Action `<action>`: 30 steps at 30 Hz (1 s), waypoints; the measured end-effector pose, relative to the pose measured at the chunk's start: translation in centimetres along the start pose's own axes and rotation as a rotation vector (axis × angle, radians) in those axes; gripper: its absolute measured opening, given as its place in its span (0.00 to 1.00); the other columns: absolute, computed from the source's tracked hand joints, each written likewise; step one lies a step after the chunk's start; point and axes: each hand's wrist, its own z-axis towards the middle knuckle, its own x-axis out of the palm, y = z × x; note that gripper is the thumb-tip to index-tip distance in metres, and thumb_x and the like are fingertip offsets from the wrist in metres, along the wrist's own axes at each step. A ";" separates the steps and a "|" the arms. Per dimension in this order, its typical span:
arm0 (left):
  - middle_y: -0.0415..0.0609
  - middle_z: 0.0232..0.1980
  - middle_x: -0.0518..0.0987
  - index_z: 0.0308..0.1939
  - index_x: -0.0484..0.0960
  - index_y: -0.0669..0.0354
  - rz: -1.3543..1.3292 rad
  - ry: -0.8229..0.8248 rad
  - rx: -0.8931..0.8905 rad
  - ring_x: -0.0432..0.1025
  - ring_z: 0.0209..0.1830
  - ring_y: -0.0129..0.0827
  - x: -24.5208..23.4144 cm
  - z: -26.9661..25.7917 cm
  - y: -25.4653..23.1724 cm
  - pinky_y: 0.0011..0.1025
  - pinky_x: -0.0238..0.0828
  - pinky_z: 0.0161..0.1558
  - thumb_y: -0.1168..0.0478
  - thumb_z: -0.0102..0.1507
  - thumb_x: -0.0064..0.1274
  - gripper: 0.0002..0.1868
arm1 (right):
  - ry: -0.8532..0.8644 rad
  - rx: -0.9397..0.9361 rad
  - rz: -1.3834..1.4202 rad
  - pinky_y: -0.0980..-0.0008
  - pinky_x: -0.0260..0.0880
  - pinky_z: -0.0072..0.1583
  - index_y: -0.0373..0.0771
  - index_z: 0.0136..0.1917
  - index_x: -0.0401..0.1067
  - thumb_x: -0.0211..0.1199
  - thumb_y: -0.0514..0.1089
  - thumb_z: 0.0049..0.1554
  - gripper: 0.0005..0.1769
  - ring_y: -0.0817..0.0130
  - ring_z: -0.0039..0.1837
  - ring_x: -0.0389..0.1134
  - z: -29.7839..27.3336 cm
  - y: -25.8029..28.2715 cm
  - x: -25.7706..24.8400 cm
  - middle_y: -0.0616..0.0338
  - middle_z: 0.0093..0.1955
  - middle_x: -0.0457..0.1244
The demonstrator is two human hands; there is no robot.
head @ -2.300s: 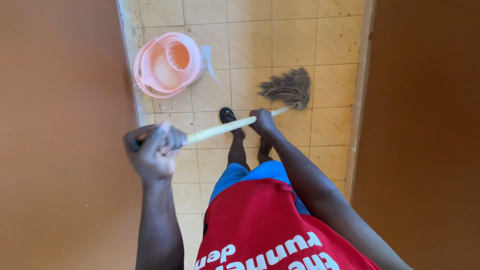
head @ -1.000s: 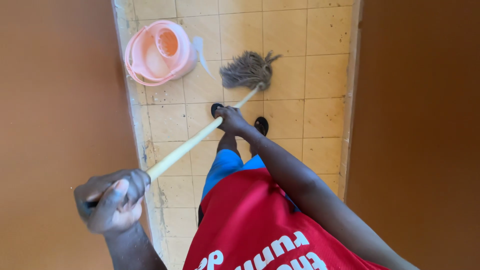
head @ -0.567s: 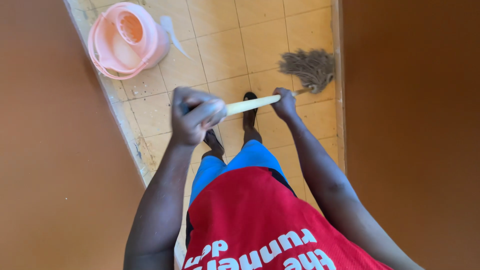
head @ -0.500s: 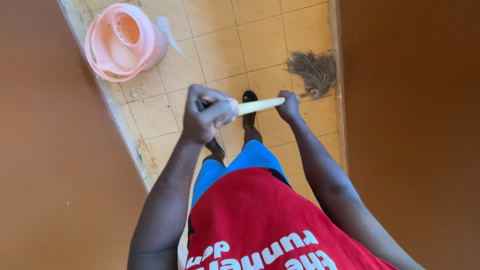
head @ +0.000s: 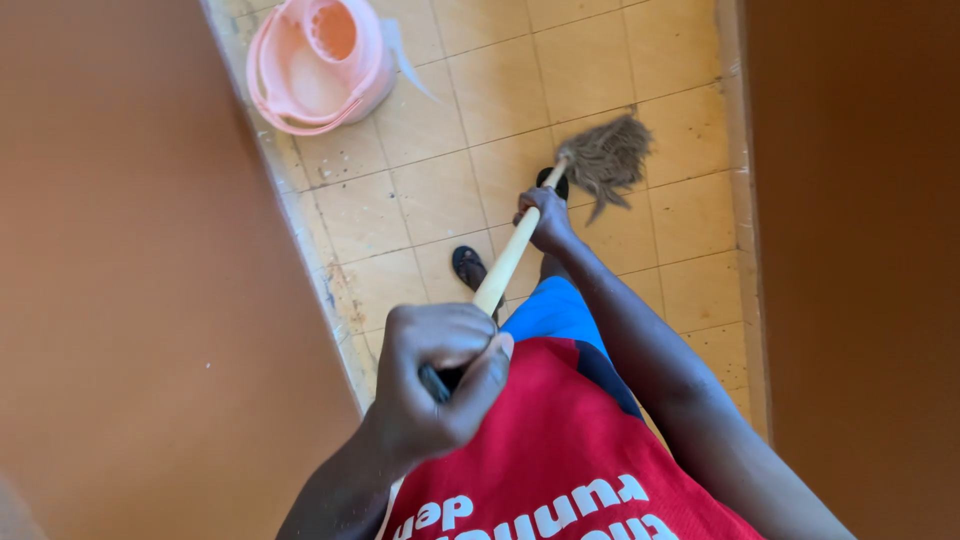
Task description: The person mops a tiled floor, periodically dipping the mop into a bucket of water to rinse it. After cleaning the hallway, they move the bucket to mop the area near a door.
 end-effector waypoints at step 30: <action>0.45 0.13 0.57 0.13 0.60 0.54 -0.458 -0.514 -0.274 0.57 0.11 0.33 -0.5 -12.7 8.2 0.36 0.56 0.22 0.68 0.64 0.47 0.24 | 0.258 0.194 -0.024 0.48 0.68 0.55 0.48 0.41 0.77 0.68 0.48 0.49 0.05 0.46 0.53 0.70 -17.1 -3.3 5.5 0.53 0.43 0.70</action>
